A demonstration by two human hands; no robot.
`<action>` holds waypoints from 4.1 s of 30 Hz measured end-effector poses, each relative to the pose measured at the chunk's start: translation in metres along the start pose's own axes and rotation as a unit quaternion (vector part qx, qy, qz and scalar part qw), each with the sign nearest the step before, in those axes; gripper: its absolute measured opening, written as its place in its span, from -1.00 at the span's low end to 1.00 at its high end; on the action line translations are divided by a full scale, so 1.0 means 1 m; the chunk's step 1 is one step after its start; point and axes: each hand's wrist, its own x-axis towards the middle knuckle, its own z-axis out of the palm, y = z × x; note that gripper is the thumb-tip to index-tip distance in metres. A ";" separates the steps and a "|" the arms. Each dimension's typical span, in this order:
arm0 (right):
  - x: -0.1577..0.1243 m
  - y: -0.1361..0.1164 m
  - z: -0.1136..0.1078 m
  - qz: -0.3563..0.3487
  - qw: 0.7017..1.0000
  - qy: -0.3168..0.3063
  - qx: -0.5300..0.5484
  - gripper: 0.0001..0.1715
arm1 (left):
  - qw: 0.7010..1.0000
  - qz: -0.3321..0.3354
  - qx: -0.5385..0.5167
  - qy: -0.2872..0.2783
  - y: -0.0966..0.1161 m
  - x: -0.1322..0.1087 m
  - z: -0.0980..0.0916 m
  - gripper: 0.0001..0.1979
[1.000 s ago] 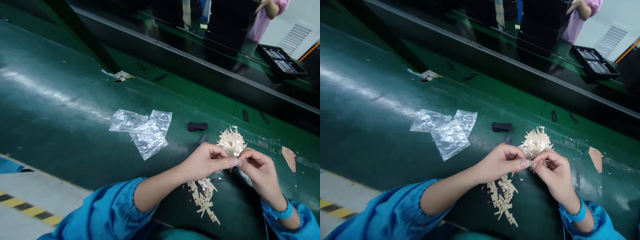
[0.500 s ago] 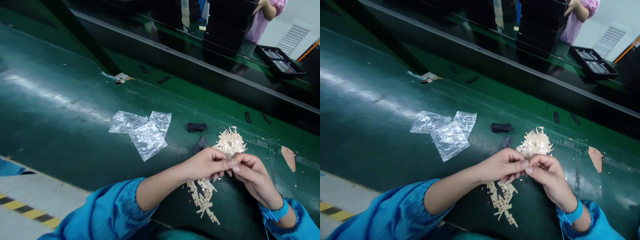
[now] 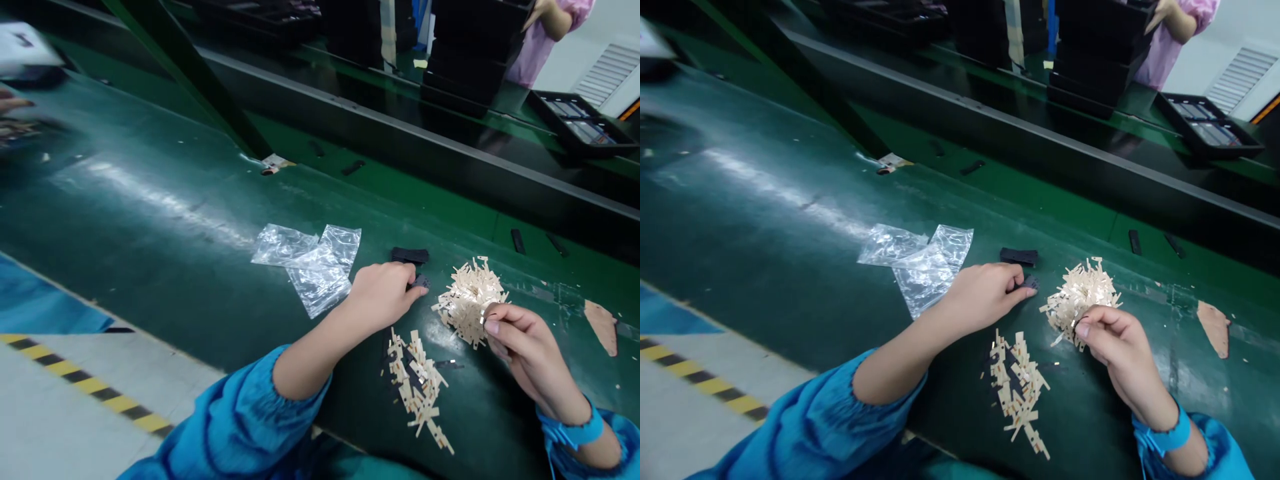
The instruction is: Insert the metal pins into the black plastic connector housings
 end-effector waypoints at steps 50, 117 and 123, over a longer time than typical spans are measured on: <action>-0.001 -0.008 0.013 -0.083 0.986 0.103 -0.102 -0.84 | 0.861 0.091 -0.469 -0.176 0.049 -0.034 0.028 -0.31; -0.002 -0.005 0.016 -0.057 0.995 0.059 -0.065 -0.77 | 0.795 0.042 -0.572 -0.197 0.055 -0.035 0.028 -0.35; -0.001 -0.007 0.015 -0.039 0.997 0.037 -0.050 -0.80 | 0.794 0.051 -0.571 -0.203 0.055 -0.034 0.025 -0.31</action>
